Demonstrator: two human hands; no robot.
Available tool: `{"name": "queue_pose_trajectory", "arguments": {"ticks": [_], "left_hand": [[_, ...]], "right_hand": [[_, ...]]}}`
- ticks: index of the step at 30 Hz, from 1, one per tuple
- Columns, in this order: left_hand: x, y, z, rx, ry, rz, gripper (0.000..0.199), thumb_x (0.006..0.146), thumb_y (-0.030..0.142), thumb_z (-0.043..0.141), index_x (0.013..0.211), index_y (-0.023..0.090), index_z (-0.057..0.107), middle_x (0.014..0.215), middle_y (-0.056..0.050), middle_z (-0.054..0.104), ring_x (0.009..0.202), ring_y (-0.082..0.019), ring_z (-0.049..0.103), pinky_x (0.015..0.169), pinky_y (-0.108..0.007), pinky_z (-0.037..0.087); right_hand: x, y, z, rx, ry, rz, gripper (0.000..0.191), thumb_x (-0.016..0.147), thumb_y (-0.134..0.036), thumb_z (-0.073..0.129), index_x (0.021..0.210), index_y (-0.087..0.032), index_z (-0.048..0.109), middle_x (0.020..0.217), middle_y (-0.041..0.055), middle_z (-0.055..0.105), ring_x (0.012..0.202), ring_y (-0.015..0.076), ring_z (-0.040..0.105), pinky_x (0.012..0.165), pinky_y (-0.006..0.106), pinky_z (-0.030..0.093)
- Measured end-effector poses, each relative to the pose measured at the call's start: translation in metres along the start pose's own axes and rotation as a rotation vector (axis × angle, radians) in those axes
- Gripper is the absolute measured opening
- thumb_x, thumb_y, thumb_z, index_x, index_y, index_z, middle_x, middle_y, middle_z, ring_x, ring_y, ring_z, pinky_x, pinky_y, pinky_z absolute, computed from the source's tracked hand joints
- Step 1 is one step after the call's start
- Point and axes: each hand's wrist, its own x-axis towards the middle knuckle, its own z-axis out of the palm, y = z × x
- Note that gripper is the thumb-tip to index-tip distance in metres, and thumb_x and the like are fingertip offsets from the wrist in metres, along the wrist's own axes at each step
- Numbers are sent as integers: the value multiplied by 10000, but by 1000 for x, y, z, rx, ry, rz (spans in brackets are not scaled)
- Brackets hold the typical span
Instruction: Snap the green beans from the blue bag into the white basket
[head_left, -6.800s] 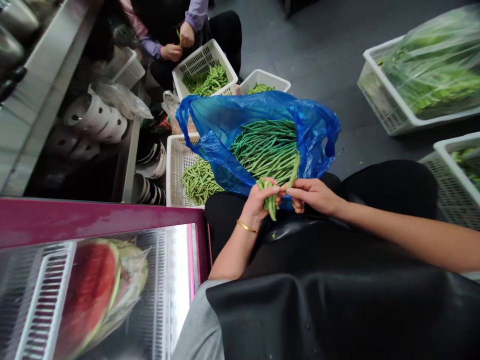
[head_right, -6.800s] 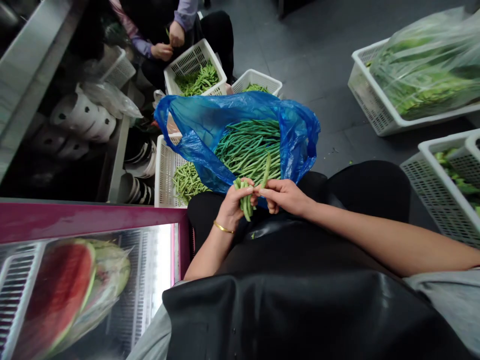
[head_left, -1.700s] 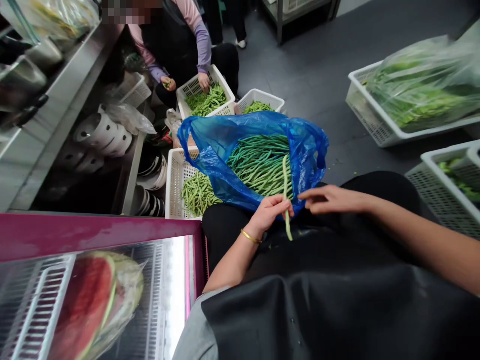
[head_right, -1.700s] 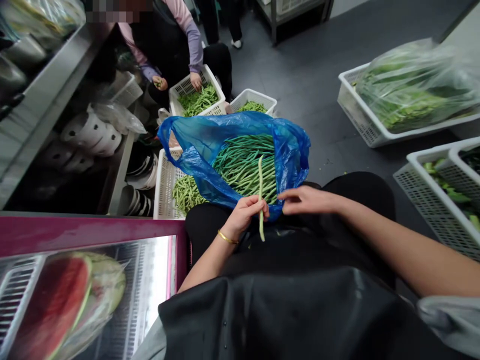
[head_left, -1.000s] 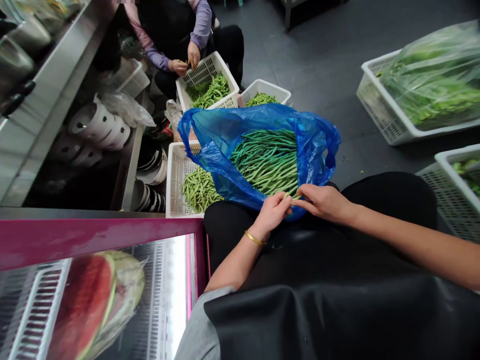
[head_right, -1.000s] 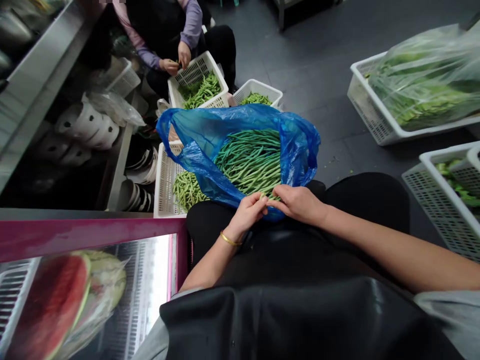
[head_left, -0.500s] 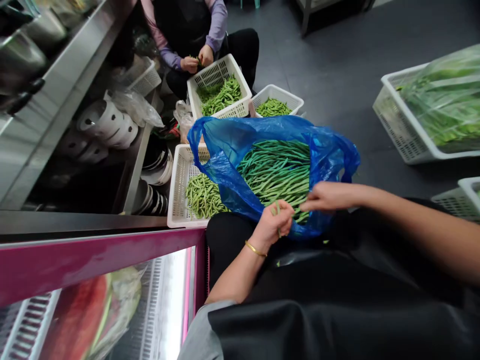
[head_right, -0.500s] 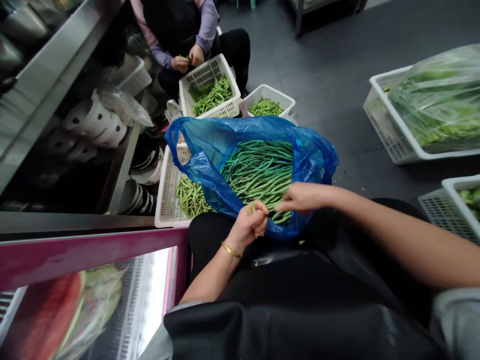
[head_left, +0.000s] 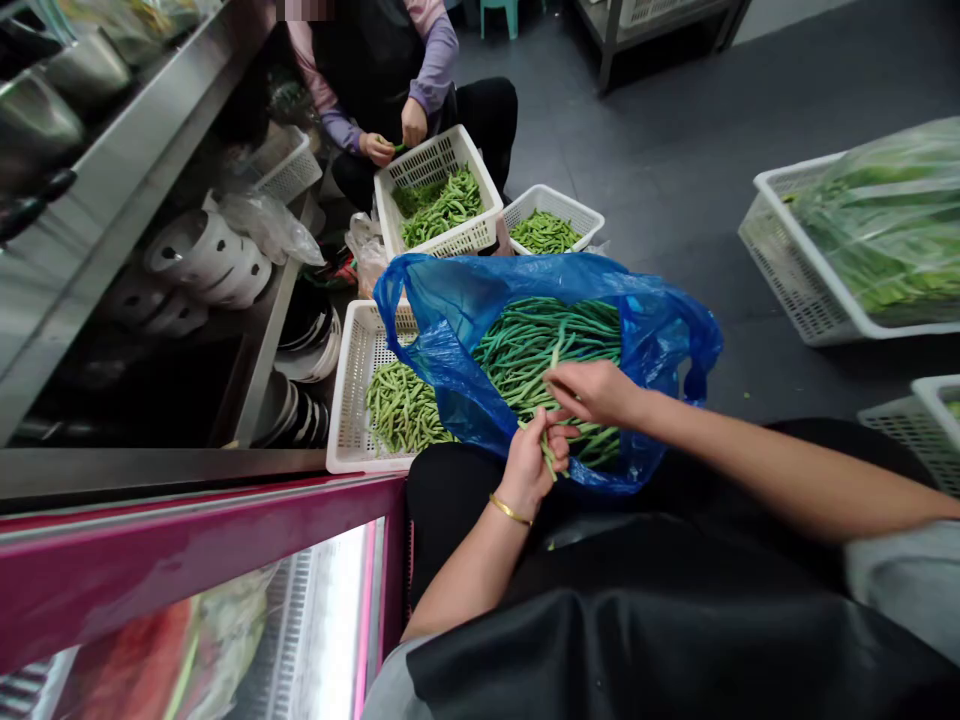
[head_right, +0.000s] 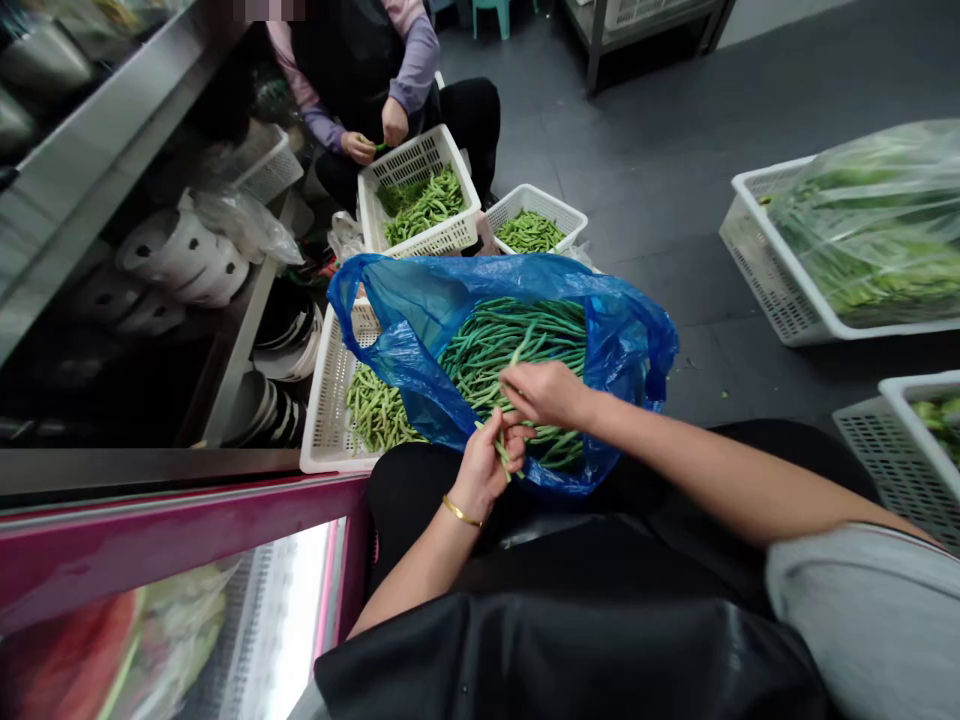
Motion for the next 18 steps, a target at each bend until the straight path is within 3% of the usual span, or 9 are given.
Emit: {"name": "queue_pose_trajectory", "arguments": {"ticks": [3,5,8,10,12,14,15,17,18], "left_hand": [[0,-3,5,-56,-21,63,452,726,477,711,932,81,641,640,-9,559,409,-11,326,361,-159,179],[-5,-6,10,-40,-24,139,387,688,391,761,912,99,640,635,8,550,410,-3,306,372,-155,180],[-16,-10,21,44,-6,238,332,670,362,768,854,122,630,584,37,499,416,-16,310,379,-168,182],[-24,-16,27,169,15,336,320,694,397,741,843,137,627,577,45,481,421,-26,311,384,-183,186],[-32,-23,30,367,22,447,296,703,410,730,781,146,622,570,48,466,447,-33,330,408,-192,221],[-39,-30,31,582,-43,497,291,694,397,741,686,143,601,581,35,484,506,-44,388,460,-193,279],[-41,-33,31,659,-91,478,298,693,392,745,656,140,590,578,30,491,525,-48,407,480,-194,296],[-44,-35,30,661,-143,406,310,712,412,729,664,143,581,530,39,470,485,-46,391,461,-197,277],[-44,-35,30,590,-141,376,317,729,437,709,695,148,583,498,49,446,443,-42,358,433,-201,244]], "right_hand": [[-69,-35,-10,237,51,-100,187,943,-232,430,1045,-185,580,825,46,720,692,131,681,636,219,509],[-98,-45,-15,330,174,18,238,950,-189,415,1139,-196,558,831,31,732,652,116,687,642,208,530],[-116,-44,-22,198,303,225,244,941,-233,449,1134,-191,591,893,62,740,671,141,694,669,236,538],[-120,-43,-25,10,170,247,225,926,-257,454,1004,-164,643,893,102,734,712,183,692,657,270,514],[-123,-46,-27,-117,-162,189,217,890,-197,447,831,-151,651,781,107,718,652,194,665,579,274,454],[-125,-50,-28,-91,-510,54,203,829,-114,452,717,-154,617,647,72,673,548,161,603,516,259,375],[-126,-52,-30,-35,-623,-7,201,813,-96,450,693,-156,599,609,54,648,517,144,568,505,257,347],[-125,-52,-37,118,-674,-27,204,825,-137,453,654,-167,558,570,25,600,495,123,511,501,254,318],[-124,-52,-41,201,-610,43,224,836,-184,462,621,-174,525,546,11,569,484,116,484,493,252,309]]}}
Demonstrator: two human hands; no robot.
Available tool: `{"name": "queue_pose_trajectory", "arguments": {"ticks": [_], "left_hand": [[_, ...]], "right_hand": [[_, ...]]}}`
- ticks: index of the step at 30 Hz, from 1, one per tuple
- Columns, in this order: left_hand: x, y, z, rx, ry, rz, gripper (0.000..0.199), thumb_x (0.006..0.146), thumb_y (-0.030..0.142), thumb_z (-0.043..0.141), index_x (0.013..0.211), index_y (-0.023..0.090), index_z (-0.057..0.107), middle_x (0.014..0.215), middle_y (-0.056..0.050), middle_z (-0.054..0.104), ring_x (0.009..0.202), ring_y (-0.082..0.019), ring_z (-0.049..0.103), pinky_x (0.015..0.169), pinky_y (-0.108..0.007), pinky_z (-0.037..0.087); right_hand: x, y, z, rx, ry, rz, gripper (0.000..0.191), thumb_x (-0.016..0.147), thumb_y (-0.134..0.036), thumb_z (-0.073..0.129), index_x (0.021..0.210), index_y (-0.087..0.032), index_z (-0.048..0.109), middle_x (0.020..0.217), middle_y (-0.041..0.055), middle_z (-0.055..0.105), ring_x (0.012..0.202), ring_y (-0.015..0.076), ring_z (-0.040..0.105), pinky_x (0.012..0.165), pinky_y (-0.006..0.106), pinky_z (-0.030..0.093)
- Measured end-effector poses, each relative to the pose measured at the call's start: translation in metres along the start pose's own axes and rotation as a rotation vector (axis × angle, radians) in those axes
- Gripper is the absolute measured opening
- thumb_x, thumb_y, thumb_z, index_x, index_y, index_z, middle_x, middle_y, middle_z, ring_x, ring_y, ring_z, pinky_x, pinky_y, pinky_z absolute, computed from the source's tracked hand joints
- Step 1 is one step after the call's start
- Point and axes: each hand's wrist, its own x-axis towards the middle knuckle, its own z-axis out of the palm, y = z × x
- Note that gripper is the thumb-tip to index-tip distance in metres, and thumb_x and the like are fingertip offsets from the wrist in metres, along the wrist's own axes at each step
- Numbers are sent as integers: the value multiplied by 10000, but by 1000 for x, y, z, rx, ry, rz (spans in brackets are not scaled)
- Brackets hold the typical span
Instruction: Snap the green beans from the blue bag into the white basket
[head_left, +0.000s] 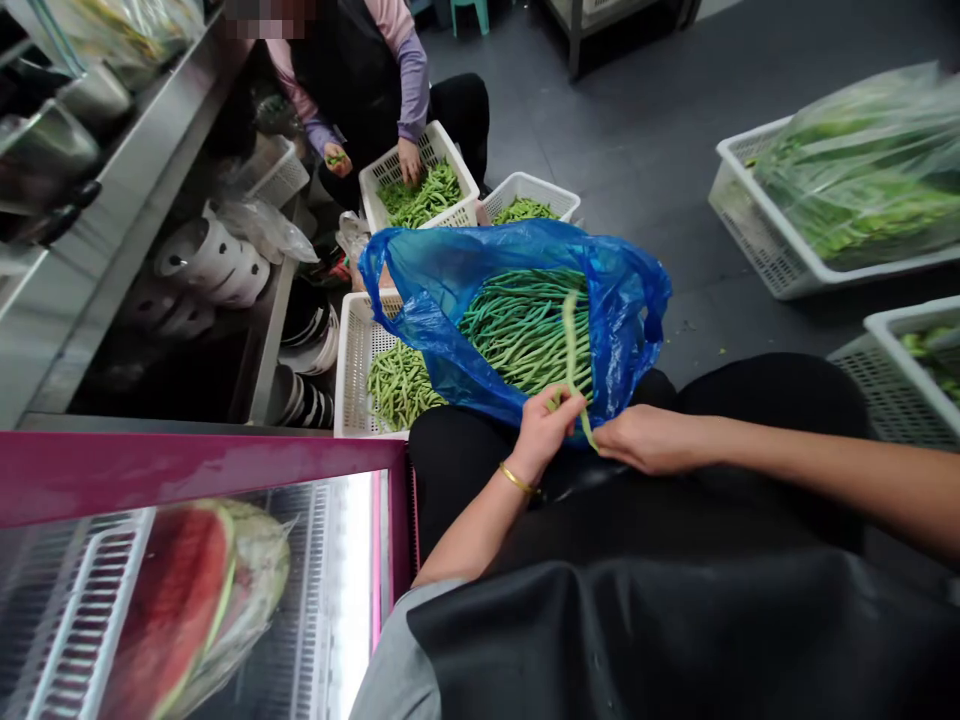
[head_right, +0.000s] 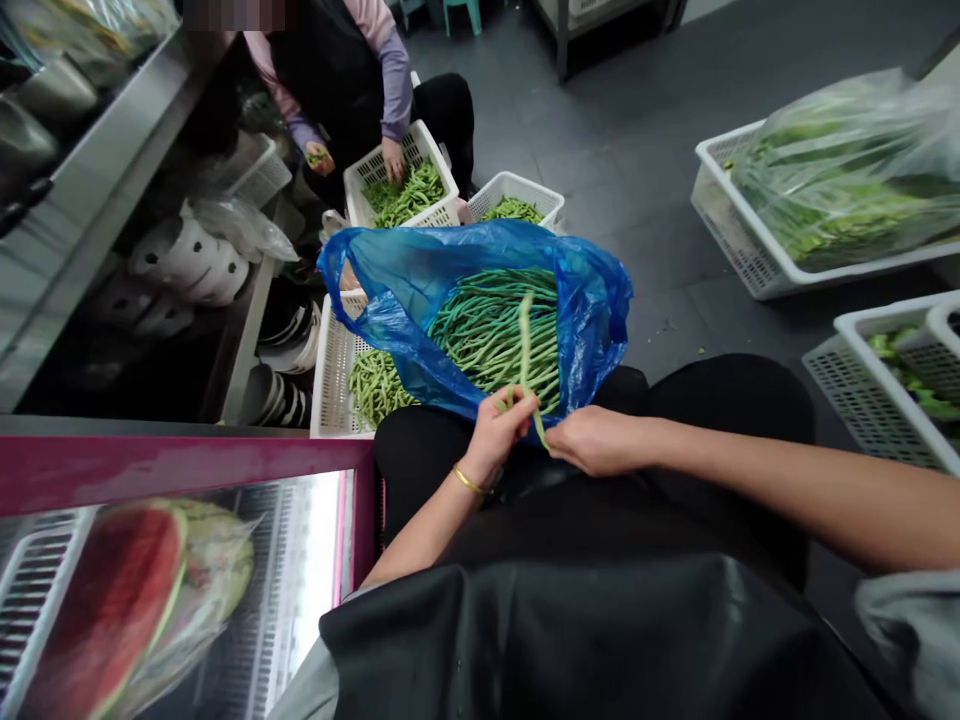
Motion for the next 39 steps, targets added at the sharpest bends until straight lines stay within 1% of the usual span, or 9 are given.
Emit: {"name": "queue_pose_trajectory", "arguments": {"ticks": [5,9,14,19,21,26,30,35,39], "left_hand": [[5,6,-3,-395,90,-48,367,727,503,684,831,163,595,690,-12,617,408,-30,350,386,-203,192],[-1,13,3,-423,56,-100,331,768,486,647,797,163,580,798,-58,679,411,-27,339,399,-201,220],[-14,27,7,-344,39,22,364,753,519,652,853,177,579,834,-67,699,435,-49,425,410,-205,255],[-14,29,-9,-304,-261,-119,343,746,463,645,809,126,628,566,-33,608,343,-20,292,382,-204,138],[-12,27,-12,-242,-373,-190,355,752,441,622,835,99,665,536,-37,595,333,-18,260,382,-212,115],[-5,17,-10,1,-297,-264,271,712,359,621,716,93,672,548,-46,613,366,-21,269,396,-215,126],[7,2,-16,-23,-59,-244,229,692,326,572,594,121,604,475,-18,564,362,-34,271,389,-212,147],[7,2,-21,-161,-257,-335,353,720,472,603,653,125,597,496,-30,569,370,-50,339,387,-208,182],[4,7,-17,-232,-306,-353,400,688,508,693,671,126,579,466,43,425,376,-31,307,383,-189,172]], "right_hand": [[-4,-22,-11,743,673,274,306,822,-363,565,585,-200,462,485,-20,529,458,107,469,491,243,356],[2,-36,-6,1165,607,231,363,776,-444,634,569,-216,441,414,-28,472,358,102,403,401,251,300],[-1,6,-19,1201,1109,344,425,737,-485,630,525,-242,352,367,-74,253,337,87,298,337,233,258],[-29,20,-17,871,394,409,291,706,-470,700,713,-187,635,502,-7,579,398,110,494,372,236,368],[-25,18,-24,847,241,391,356,706,-484,696,886,-177,678,579,4,633,399,105,500,371,232,367],[10,-7,-48,764,734,236,276,778,-464,634,857,-200,644,561,-16,566,449,105,483,422,234,381],[9,-31,-27,441,739,64,193,755,-403,685,808,-219,658,724,42,664,634,159,604,576,274,471],[0,5,-21,1023,942,422,200,747,-388,685,790,-208,610,602,-5,583,477,122,540,441,258,426],[2,18,-29,1111,977,412,175,755,-385,668,773,-229,593,574,-22,550,449,123,514,419,271,422]]}}
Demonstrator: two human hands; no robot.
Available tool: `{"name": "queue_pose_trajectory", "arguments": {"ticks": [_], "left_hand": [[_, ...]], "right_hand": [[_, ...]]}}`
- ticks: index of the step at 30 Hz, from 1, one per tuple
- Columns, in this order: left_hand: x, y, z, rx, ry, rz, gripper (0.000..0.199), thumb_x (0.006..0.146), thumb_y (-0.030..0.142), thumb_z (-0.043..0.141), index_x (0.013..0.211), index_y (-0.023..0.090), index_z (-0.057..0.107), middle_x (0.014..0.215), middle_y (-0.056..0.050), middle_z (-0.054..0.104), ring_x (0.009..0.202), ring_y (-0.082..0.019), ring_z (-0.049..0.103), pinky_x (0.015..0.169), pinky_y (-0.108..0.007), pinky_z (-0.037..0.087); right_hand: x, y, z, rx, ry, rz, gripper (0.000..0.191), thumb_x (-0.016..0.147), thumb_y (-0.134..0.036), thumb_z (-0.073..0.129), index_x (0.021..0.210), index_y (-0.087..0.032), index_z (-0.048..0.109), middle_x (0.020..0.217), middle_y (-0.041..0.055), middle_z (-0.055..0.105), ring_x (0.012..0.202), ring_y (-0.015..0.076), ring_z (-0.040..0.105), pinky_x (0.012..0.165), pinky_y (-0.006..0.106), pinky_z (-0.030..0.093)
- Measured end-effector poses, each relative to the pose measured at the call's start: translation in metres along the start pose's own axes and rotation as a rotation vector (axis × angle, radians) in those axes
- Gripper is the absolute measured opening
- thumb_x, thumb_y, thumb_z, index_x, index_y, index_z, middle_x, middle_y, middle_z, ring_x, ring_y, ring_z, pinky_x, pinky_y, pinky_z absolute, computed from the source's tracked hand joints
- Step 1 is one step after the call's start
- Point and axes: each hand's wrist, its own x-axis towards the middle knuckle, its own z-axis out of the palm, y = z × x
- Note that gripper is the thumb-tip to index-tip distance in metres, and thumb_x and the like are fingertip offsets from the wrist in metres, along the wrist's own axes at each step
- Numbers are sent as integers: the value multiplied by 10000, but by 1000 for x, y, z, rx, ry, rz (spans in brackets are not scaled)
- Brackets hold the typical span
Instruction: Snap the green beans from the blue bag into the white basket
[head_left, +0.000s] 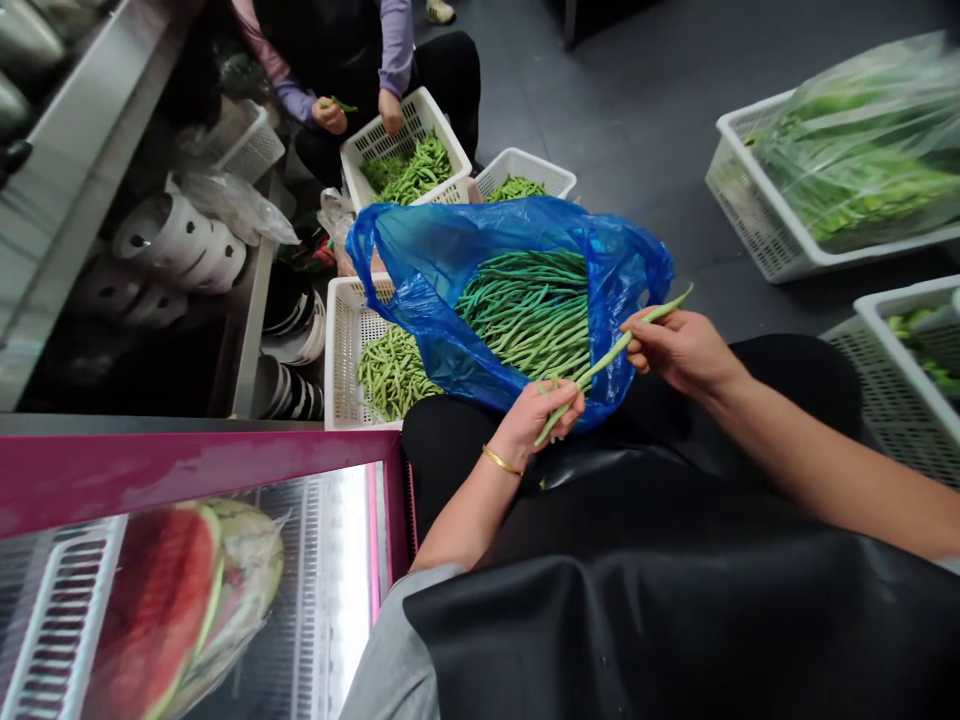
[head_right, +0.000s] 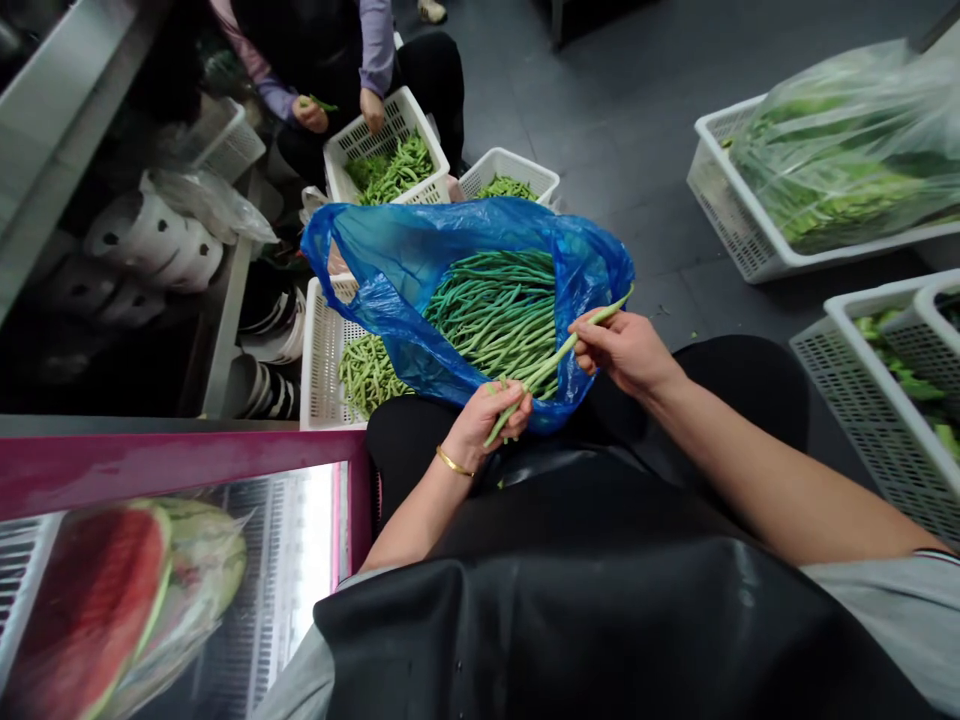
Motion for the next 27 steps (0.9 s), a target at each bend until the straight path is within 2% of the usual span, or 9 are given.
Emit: {"name": "queue_pose_trajectory", "arguments": {"ticks": [5,8,11,15,18,20,24,25,27], "left_hand": [[18,-11,0,-128,376,110,441,687,534,705,647,137,517,469,68,371,362,-17,280,355,-169,165],[34,-18,-6,-199,557,143,432,744,536,659,655,145,498,461,73,372,357,-21,300,363,-164,237],[38,-14,-14,-236,642,100,437,778,546,620,656,159,456,478,51,450,379,-45,404,406,-174,353],[20,-1,-13,-96,133,-66,439,713,544,687,734,146,501,592,-26,601,443,-98,534,425,-199,397],[8,3,-4,15,-66,-123,401,704,488,717,793,135,547,521,27,537,341,-36,379,356,-161,251],[8,0,1,26,-11,-70,368,702,452,725,771,135,551,485,61,476,325,-13,300,348,-161,199],[22,-10,4,-93,386,117,360,711,449,702,698,152,499,482,63,460,358,-29,355,379,-175,269],[24,-11,4,-124,459,156,365,723,463,687,698,157,491,499,53,477,376,-37,385,393,-180,294],[24,-12,3,-117,505,230,380,748,501,655,708,164,482,520,48,487,389,-44,399,401,-189,308]], "right_hand": [[-49,-1,24,-607,-176,-622,113,828,-324,616,916,-254,627,768,53,682,686,208,654,619,336,529],[-74,4,34,-692,-337,-887,117,870,-263,561,966,-256,627,774,49,697,699,188,665,627,300,527],[-71,5,36,-620,-534,-739,126,871,-318,567,927,-238,648,774,49,702,698,174,667,639,282,533],[-31,5,25,-363,-475,-163,265,846,-453,586,838,-191,628,657,25,651,531,142,609,509,265,507],[-10,10,19,-278,-429,-63,285,813,-468,622,845,-186,602,608,1,622,500,139,588,485,268,497],[-13,15,23,-412,-387,-199,238,842,-425,588,856,-188,610,605,6,627,519,145,594,506,271,499],[-35,27,45,-675,-477,-630,222,862,-380,527,847,-201,656,735,58,685,683,184,646,630,304,523],[-38,29,48,-677,-514,-623,240,861,-392,524,814,-197,657,732,59,685,674,183,645,624,304,521],[-35,32,50,-614,-519,-415,297,857,-436,528,741,-182,632,638,34,652,547,157,609,529,279,495]]}}
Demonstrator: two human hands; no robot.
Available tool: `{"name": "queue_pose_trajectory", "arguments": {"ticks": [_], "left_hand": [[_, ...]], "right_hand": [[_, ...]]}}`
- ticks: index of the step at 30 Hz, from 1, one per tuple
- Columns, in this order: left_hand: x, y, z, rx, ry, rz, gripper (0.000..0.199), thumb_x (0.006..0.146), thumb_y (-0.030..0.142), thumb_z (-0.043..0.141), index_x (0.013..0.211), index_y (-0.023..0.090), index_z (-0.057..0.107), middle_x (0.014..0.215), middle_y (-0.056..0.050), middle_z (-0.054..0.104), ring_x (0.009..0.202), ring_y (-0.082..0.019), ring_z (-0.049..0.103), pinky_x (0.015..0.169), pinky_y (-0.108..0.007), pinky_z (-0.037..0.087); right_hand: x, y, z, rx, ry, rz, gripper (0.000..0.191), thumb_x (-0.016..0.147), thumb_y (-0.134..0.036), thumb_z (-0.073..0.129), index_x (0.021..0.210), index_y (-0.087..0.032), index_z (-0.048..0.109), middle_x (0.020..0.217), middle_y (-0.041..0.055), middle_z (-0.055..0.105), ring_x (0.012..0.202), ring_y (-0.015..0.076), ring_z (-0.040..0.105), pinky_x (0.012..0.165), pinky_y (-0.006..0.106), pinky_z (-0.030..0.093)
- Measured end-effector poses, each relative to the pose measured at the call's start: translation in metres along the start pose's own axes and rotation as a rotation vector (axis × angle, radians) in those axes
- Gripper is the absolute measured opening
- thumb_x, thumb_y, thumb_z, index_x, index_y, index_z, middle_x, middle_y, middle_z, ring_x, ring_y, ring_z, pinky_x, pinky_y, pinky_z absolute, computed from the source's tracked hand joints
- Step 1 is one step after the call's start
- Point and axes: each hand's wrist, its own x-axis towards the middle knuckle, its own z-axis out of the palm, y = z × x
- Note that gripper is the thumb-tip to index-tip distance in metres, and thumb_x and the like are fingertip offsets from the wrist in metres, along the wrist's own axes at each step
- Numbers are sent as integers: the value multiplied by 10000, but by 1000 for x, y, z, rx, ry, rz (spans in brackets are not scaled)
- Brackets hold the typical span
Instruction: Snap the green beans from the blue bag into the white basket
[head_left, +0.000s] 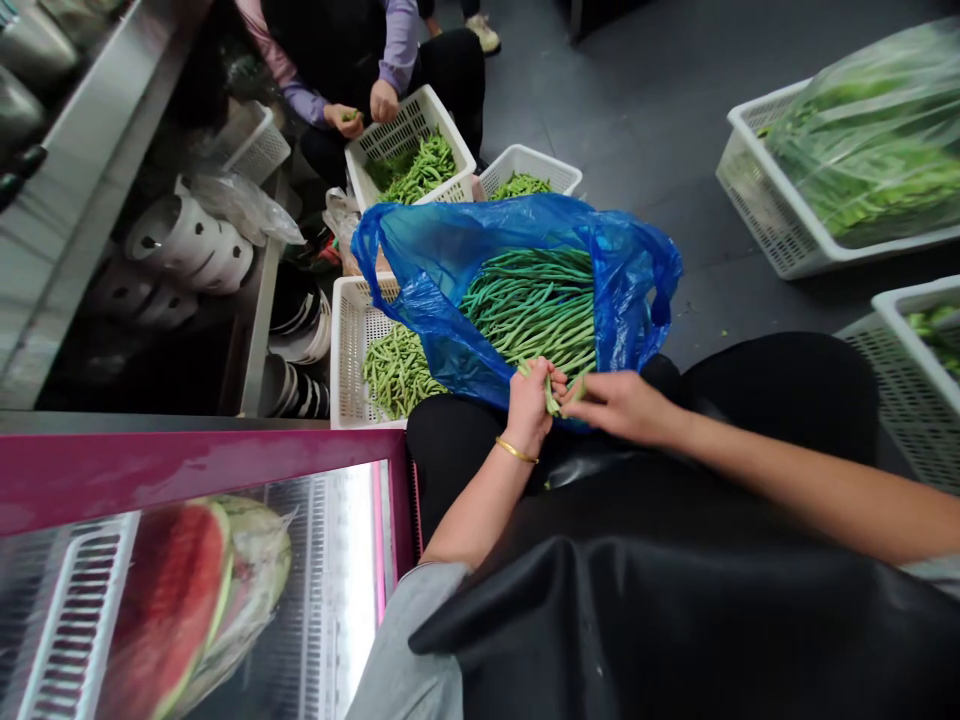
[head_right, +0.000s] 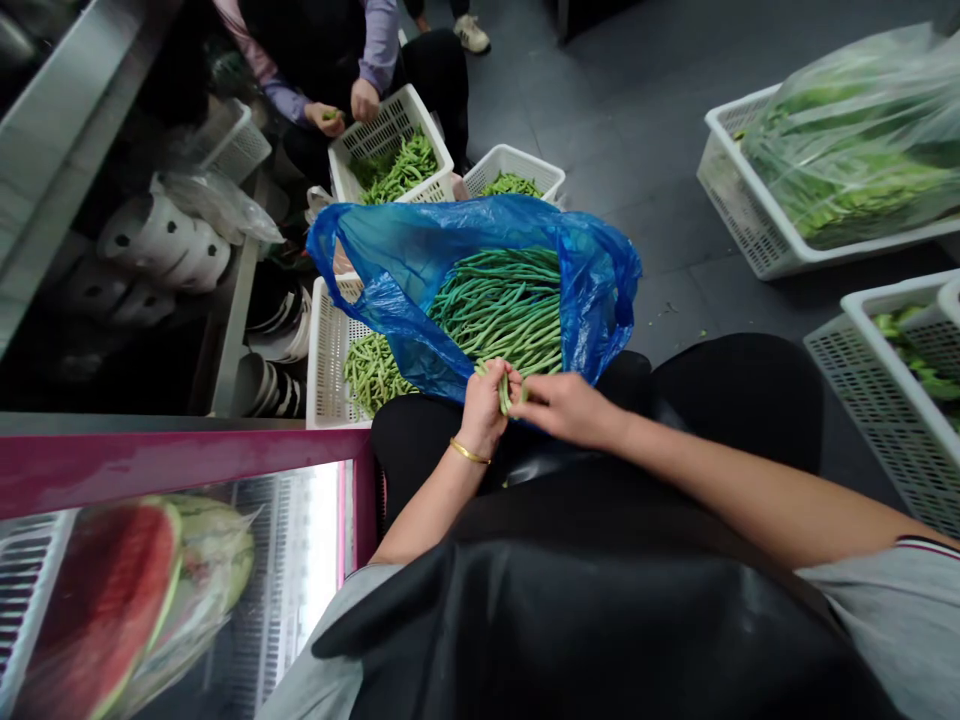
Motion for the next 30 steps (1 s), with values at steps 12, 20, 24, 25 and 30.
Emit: {"name": "queue_pose_trajectory", "arguments": {"ticks": [12,20,24,25,30], "left_hand": [[-16,13,-17,419,-333,32,413,734,541,666,738,151,529,486,70,442,375,-27,328,379,-191,219],[-15,27,-25,397,-737,-246,431,683,523,720,743,111,609,493,42,483,374,-33,364,363,-179,241],[-17,5,1,-25,-364,-186,456,697,562,691,754,133,546,501,66,440,368,-24,330,341,-153,225],[-16,3,5,-87,-344,-191,449,702,553,692,767,134,544,505,64,445,370,-26,340,341,-150,242],[4,17,-13,-236,-380,-138,411,673,476,726,774,141,510,641,-43,633,475,-109,568,377,-168,380]], "right_hand": [[13,11,-22,-422,-180,197,526,784,-650,524,528,-195,458,505,21,529,482,132,490,468,250,294],[16,3,-48,148,-648,280,525,886,-626,352,717,-172,556,464,-23,475,420,108,464,459,229,355],[26,5,-34,-335,168,98,459,917,-483,322,621,-194,522,605,51,573,572,147,528,581,267,377],[26,6,-34,-396,282,113,456,920,-460,315,607,-197,517,605,56,575,577,150,527,588,271,374],[24,16,-77,-194,-537,253,263,761,-461,619,695,-213,675,526,-9,595,473,139,525,477,242,355]]}}
